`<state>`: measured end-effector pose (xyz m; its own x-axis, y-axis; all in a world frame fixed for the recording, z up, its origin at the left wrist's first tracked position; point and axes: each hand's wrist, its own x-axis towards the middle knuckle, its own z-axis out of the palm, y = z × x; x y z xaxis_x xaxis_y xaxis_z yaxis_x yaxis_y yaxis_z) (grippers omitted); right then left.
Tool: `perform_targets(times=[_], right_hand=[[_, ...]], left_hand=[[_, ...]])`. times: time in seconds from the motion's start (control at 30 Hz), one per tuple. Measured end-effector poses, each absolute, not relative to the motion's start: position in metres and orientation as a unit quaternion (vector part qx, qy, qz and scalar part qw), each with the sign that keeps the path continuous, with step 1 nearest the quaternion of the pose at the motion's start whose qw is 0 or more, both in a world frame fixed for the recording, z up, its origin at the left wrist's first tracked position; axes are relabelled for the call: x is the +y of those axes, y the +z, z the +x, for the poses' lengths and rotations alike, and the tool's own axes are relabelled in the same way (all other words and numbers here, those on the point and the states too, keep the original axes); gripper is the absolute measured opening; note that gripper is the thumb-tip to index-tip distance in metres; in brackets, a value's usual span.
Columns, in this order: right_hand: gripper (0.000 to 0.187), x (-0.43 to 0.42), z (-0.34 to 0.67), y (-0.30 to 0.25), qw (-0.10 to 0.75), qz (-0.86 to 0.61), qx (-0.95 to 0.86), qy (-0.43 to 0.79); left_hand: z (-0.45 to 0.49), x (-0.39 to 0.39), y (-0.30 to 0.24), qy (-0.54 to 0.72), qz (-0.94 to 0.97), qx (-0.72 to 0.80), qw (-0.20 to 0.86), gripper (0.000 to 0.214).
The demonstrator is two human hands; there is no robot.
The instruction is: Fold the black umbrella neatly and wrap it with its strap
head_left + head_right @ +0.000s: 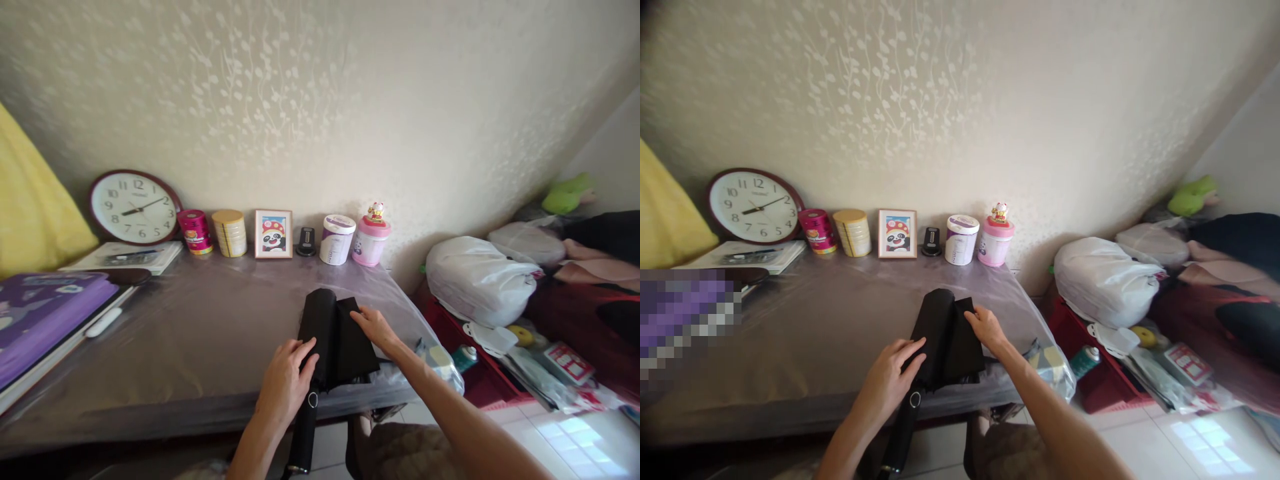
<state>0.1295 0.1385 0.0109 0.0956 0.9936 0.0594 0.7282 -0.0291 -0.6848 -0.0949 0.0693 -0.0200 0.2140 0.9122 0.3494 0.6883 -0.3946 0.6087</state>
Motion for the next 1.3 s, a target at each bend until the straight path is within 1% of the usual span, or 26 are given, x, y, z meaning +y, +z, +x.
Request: perform_targets(times=[0.1, 0.2, 0.3, 0.4, 0.6, 0.77, 0.87, 0.97, 1.07, 1.2, 1.23, 1.3], right_hand=[[0.029, 0.142, 0.120, 0.013, 0.319, -0.664, -0.636, 0.231], [0.027, 0.146, 0.109, 0.015, 0.343, -0.653, -0.622, 0.263], [0.026, 0.148, 0.099, 0.017, 0.352, -0.645, -0.606, 0.304], [0.024, 0.150, 0.089, 0.021, 0.364, -0.634, -0.602, 0.321], [0.014, 0.158, 0.069, 0.018, 0.376, -0.634, -0.583, 0.341], [0.025, 0.163, 0.060, 0.008, 0.360, -0.642, -0.583, 0.344], [0.030, 0.160, 0.057, 0.009, 0.354, -0.619, -0.580, 0.394], [0.029, 0.154, 0.054, 0.014, 0.347, -0.589, -0.589, 0.432], [0.024, 0.147, 0.052, 0.016, 0.333, -0.561, -0.651, 0.388], [0.021, 0.137, 0.051, 0.013, 0.296, -0.517, -0.767, 0.238], [0.020, 0.134, 0.051, 0.012, 0.283, -0.503, -0.791, 0.202], [0.017, 0.129, 0.050, 0.012, 0.263, -0.475, -0.827, 0.146]], left_hand=[[-0.095, 0.069, -0.019, 0.338, 0.761, 0.529, 0.162, 0.031], [-0.094, 0.069, -0.020, 0.344, 0.760, 0.529, 0.157, 0.030], [-0.094, 0.069, -0.020, 0.350, 0.758, 0.530, 0.151, 0.029], [-0.093, 0.069, -0.019, 0.349, 0.758, 0.531, 0.148, 0.029], [-0.094, 0.070, -0.019, 0.338, 0.758, 0.536, 0.156, 0.029], [-0.095, 0.070, -0.017, 0.328, 0.757, 0.540, 0.167, 0.029], [-0.095, 0.069, -0.014, 0.313, 0.757, 0.549, 0.166, 0.023], [-0.094, 0.069, -0.012, 0.295, 0.755, 0.562, 0.168, 0.020], [-0.097, 0.068, -0.013, 0.306, 0.733, 0.574, 0.199, 0.026], [-0.102, 0.065, -0.014, 0.351, 0.700, 0.572, 0.245, 0.049], [-0.102, 0.064, -0.013, 0.358, 0.705, 0.562, 0.242, 0.050], [-0.102, 0.061, -0.011, 0.357, 0.727, 0.542, 0.223, 0.044]])
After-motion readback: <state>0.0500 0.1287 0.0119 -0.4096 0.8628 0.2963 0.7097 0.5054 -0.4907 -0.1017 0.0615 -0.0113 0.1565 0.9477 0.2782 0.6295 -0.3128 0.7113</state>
